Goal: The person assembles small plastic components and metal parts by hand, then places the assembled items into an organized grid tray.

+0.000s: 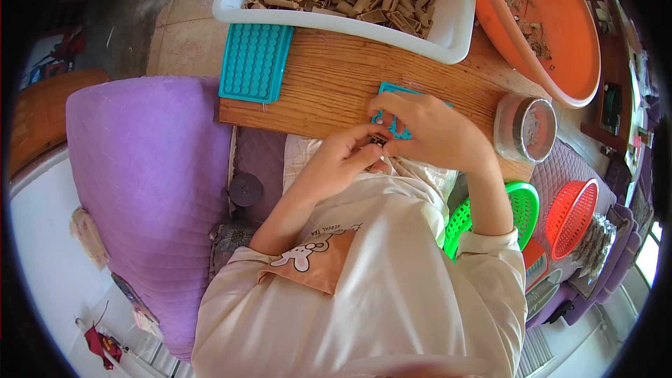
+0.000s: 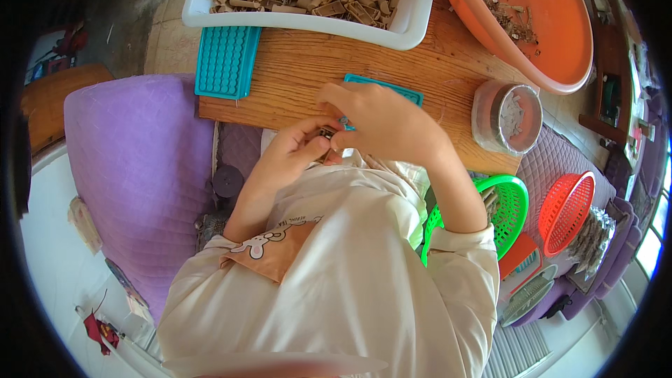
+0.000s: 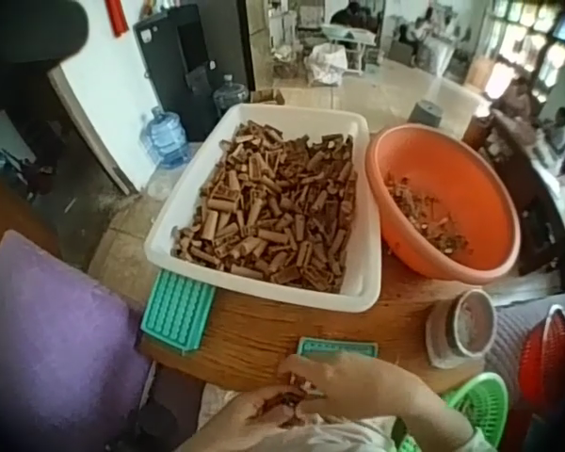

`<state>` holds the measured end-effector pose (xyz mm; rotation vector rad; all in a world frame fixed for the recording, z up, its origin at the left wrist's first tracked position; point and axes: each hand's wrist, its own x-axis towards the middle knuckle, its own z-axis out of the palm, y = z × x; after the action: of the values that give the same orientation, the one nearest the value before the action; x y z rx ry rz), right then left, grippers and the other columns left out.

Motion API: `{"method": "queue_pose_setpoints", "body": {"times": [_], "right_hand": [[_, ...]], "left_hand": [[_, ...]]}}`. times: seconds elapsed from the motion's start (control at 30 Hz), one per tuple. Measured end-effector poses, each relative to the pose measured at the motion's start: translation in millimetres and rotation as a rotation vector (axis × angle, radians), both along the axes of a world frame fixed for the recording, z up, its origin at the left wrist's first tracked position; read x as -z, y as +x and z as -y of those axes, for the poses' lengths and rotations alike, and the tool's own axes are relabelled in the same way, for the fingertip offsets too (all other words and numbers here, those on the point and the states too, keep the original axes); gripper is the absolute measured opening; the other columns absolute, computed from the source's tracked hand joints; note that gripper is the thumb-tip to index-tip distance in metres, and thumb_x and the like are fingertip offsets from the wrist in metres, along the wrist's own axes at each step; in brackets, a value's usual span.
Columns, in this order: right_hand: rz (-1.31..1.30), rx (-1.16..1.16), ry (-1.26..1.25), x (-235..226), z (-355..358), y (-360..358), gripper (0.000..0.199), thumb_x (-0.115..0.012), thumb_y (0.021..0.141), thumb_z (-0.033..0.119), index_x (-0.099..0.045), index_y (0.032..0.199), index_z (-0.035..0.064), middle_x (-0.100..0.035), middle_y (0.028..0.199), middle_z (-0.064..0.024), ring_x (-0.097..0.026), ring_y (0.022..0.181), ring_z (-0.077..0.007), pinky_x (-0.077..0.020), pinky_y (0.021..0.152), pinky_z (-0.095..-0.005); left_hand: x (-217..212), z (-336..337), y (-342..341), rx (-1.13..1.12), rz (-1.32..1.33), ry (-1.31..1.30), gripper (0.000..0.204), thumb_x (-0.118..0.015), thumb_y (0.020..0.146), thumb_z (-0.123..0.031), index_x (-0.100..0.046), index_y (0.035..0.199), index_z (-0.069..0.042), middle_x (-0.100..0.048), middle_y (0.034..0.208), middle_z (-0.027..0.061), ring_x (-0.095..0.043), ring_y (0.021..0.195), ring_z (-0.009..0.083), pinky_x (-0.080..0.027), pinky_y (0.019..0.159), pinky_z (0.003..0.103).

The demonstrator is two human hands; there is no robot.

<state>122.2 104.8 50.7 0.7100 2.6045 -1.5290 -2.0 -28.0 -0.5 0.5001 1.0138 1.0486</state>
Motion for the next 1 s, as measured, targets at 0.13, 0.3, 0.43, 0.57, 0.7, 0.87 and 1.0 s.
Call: {"method": "queue_pose_setpoints", "body": {"times": [0.13,0.3,0.43,0.57,0.7,0.87,1.0], "right_hand": [[-0.15,-0.053,0.003,-17,-52,-29,0.025,-0.061,0.07,0.011,-0.055,0.091,0.0001,-0.056,0.077,-0.008,-0.055,0.068,-0.0156,-0.0449,0.063,-0.0273],[0.004,0.277,0.451,8,-138,-96,0.027,-0.058,0.075,0.023,-0.058,0.088,-0.0001,-0.06,0.077,-0.0137,-0.057,0.07,-0.0232,-0.0456,0.064,-0.0333],[0.359,0.373,0.441,32,-158,-143,0.026,-0.057,0.076,0.021,-0.059,0.09,-0.0014,-0.059,0.081,-0.0181,-0.058,0.074,-0.0263,-0.0454,0.065,-0.0365],[0.245,0.463,0.507,78,-161,-168,0.047,-0.062,0.066,0.047,-0.062,0.08,0.0014,-0.061,0.079,-0.0133,-0.059,0.073,-0.0248,-0.0478,0.066,-0.0352],[0.243,0.621,0.457,78,-152,-174,0.043,-0.064,0.065,0.043,-0.062,0.082,0.0029,-0.061,0.079,-0.0116,-0.059,0.073,-0.023,-0.0487,0.065,-0.0337],[-0.152,0.711,-0.155,34,-145,-139,0.029,-0.058,0.076,0.026,-0.058,0.094,0.0043,-0.059,0.087,-0.0107,-0.057,0.079,-0.0215,-0.0467,0.069,-0.0323],[-0.468,0.535,-0.331,20,-118,-91,0.028,-0.05,0.083,0.018,-0.05,0.106,0.002,-0.053,0.094,-0.0038,-0.053,0.082,-0.0111,-0.0434,0.078,-0.0235]], "left_hand": [[-8,-1,-22,-0.052,0.03,0.016,0.024,-0.045,0.085,-0.006,-0.046,0.107,0.001,-0.055,0.093,0.0078,-0.056,0.071,0.0108,-0.047,0.068,0.022],[-18,-1,-34,-0.063,-0.024,-0.052,0.024,-0.046,0.084,-0.005,-0.046,0.107,0.0,-0.055,0.091,0.0083,-0.057,0.077,0.0125,-0.047,0.069,0.022],[-14,0,-30,-0.066,0.014,0.017,0.025,-0.047,0.083,-0.005,-0.046,0.108,0.0,-0.055,0.092,0.0083,-0.057,0.076,0.0116,-0.046,0.069,0.021],[-8,2,-26,0.111,-0.096,0.089,0.028,-0.049,0.081,-0.004,-0.046,0.108,0.002,-0.055,0.092,0.0081,-0.054,0.075,0.009,-0.046,0.07,0.022],[-12,1,-24,0.15,-0.152,0.099,0.026,-0.049,0.081,-0.004,-0.047,0.106,0.001,-0.055,0.088,0.007,-0.054,0.075,0.0091,-0.046,0.069,0.022],[-12,1,-26,0.077,-0.014,0.061,0.023,-0.048,0.082,-0.005,-0.047,0.104,0.001,-0.054,0.086,0.0062,-0.054,0.074,0.0088,-0.046,0.066,0.022],[-19,-3,-25,-0.128,0.04,0.074,0.025,-0.048,0.083,-0.008,-0.046,0.107,-0.001,-0.055,0.09,0.0081,-0.056,0.076,0.013,-0.047,0.067,0.024]]}}
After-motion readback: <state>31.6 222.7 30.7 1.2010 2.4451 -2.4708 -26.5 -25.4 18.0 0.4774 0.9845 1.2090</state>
